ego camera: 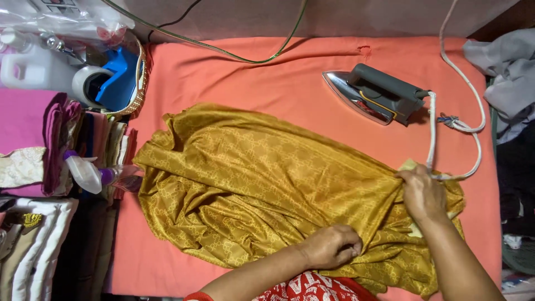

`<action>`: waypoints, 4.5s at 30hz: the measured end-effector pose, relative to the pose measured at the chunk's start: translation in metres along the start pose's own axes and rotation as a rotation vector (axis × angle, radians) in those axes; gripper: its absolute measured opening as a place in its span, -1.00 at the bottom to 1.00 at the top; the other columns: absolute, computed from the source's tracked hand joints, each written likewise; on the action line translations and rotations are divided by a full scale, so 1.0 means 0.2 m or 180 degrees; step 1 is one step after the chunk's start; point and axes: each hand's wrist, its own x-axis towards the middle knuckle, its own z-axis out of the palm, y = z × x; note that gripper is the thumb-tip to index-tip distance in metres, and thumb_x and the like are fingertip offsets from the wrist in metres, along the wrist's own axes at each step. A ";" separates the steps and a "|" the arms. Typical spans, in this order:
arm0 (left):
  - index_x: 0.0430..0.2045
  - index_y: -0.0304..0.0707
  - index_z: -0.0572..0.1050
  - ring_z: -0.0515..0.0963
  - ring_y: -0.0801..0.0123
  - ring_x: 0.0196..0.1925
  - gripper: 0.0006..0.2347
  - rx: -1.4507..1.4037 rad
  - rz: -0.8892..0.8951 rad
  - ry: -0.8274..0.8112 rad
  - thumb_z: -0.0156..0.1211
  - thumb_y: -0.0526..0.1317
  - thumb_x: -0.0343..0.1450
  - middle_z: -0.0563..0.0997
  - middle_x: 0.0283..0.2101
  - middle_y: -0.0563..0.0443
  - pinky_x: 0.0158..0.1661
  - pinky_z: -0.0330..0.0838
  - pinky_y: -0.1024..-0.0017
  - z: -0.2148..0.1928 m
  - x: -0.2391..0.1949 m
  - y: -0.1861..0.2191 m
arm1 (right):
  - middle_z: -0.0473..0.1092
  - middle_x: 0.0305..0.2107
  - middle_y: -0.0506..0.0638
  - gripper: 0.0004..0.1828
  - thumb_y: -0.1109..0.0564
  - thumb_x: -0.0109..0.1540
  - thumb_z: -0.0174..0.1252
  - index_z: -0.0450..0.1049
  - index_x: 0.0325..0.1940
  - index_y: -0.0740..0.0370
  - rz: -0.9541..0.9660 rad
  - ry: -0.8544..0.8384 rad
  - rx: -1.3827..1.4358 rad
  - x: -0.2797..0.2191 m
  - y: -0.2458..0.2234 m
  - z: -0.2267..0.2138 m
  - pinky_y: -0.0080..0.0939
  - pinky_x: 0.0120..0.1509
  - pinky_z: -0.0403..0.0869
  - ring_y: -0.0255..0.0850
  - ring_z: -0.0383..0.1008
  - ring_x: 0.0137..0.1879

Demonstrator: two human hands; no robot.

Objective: The person is ironing a yellow patterned fabric on an ironing board.

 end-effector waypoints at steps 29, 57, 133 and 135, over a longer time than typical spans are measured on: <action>-0.12 -0.33 0.48 0.54 -0.25 0.03 -0.77 0.2169 -0.0201 0.3154 0.26 -0.37 0.37 0.43 0.10 -0.40 -0.04 0.50 0.03 -1.28 0.44 -0.06 | 0.44 -0.02 0.17 -0.44 -0.17 0.26 0.38 0.51 0.16 0.27 -0.0832 0.1686 0.0070 0.96 -0.51 -0.39 0.13 0.22 0.34 0.08 0.39 0.16; -0.14 -0.15 0.62 0.68 0.21 -0.27 -0.79 0.1688 -0.0799 0.0005 0.10 -0.21 0.43 0.68 -0.26 -0.07 -0.17 0.59 0.21 -0.63 -0.23 0.01 | 0.60 -0.39 0.11 -0.50 -0.23 0.14 0.34 0.62 -0.15 0.26 -0.1569 0.0720 0.0669 -0.06 -0.65 -0.46 -0.16 -0.52 0.51 -0.17 0.57 -0.48; 0.44 -0.36 -0.19 -0.21 -0.11 0.56 0.03 0.2454 -0.3763 0.0910 0.40 0.20 0.27 -0.21 0.54 -0.31 0.27 0.06 -0.38 -0.90 -0.37 -0.12 | 0.57 -0.41 0.02 -0.51 -0.30 0.32 0.11 0.58 -0.10 0.16 -0.2358 0.0489 0.0659 0.09 -0.61 -0.06 -0.18 -0.49 0.54 -0.20 0.55 -0.50; 0.43 -0.44 -0.14 -0.18 -0.10 0.57 0.01 0.2604 -0.3699 0.0853 0.40 0.20 0.28 -0.15 0.53 -0.31 0.28 0.07 -0.38 -0.90 -0.37 -0.11 | 0.58 -0.31 0.00 -0.55 -0.32 0.34 0.12 0.55 -0.06 0.07 -0.2863 0.1228 0.1088 0.14 -0.70 -0.07 -0.17 -0.28 0.58 -0.22 0.58 -0.35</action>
